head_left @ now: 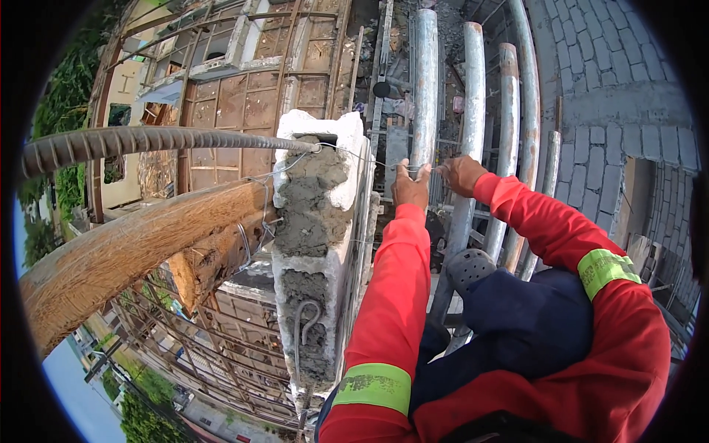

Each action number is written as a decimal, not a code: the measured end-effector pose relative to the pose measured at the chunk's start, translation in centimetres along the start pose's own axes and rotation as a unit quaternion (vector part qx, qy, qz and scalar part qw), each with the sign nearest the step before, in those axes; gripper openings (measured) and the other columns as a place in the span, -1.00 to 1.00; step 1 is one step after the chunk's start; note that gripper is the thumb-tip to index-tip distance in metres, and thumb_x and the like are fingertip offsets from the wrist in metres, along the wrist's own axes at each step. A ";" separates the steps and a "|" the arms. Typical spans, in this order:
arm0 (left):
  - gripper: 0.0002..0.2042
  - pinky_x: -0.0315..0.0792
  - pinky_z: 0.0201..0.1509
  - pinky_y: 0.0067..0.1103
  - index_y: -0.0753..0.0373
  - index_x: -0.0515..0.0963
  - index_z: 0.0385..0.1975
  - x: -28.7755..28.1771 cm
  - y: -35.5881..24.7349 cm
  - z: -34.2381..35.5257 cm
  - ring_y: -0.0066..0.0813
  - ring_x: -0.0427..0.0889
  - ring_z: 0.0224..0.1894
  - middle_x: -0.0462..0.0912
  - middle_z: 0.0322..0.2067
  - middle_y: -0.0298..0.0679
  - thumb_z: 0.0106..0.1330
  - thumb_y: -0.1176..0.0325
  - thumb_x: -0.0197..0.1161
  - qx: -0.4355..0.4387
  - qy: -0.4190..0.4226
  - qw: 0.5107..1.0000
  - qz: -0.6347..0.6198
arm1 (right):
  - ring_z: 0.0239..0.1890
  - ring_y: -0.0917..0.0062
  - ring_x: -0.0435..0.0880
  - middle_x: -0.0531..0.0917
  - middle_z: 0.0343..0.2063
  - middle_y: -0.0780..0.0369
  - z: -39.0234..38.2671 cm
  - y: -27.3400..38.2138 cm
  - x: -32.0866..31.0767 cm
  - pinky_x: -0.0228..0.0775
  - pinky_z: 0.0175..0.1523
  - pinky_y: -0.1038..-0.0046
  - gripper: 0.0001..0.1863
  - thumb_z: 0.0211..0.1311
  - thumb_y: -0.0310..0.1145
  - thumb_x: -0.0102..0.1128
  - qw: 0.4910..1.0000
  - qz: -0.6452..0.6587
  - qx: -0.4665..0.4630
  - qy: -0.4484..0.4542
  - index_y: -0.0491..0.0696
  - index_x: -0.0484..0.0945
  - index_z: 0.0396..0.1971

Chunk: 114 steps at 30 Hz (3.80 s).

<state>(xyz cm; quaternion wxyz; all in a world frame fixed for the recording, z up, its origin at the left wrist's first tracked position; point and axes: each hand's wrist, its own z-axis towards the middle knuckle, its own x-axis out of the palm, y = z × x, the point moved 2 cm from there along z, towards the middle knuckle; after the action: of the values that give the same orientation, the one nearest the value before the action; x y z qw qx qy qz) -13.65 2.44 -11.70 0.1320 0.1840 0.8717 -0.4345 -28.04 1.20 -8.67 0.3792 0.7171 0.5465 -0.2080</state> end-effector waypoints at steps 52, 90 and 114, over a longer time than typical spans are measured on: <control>-0.64 0.41 -0.11 -0.44 0.34 0.38 -0.04 -3.6 1.9 4.3 -0.11 0.57 -0.20 0.57 -0.29 0.06 0.14 0.39 0.05 0.128 0.179 0.968 0.123 | -0.35 0.24 0.58 0.59 -0.42 0.09 1.7 2.2 -0.9 0.40 -0.21 0.36 -0.76 -0.06 -0.40 0.10 0.982 0.123 -0.141 0.007 -0.09 0.53 -0.32; -0.87 0.47 -0.32 -0.43 0.36 0.50 -0.41 -3.4 10.3 9.6 -0.16 0.61 -0.37 0.60 -0.42 -0.03 0.12 0.45 0.11 -0.041 -0.103 0.989 0.098 | -0.20 0.22 0.56 0.56 -0.20 0.12 5.2 6.1 -0.6 0.41 -0.10 0.32 -0.72 0.01 -0.27 -0.02 0.939 -0.173 -0.295 0.040 -0.10 0.57 -0.37; -0.74 0.26 0.01 -0.38 0.39 0.44 -0.23 0.2 -2.7 -1.8 -0.08 0.37 -0.05 0.50 -0.30 0.04 0.12 0.39 0.13 0.338 -0.147 0.926 -0.086 | -0.41 0.25 0.61 0.62 -0.52 0.09 17.7 0.4 3.4 0.44 -0.30 0.30 -0.76 -0.24 -0.27 0.16 0.833 0.048 -0.432 0.342 -0.10 0.63 -0.54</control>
<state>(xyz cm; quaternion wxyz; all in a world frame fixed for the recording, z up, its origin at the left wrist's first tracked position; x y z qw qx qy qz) -15.08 2.49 -8.79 0.1507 0.0760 0.6566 -0.7351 -24.53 -10.32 -22.05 0.4491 0.5313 0.6401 0.3260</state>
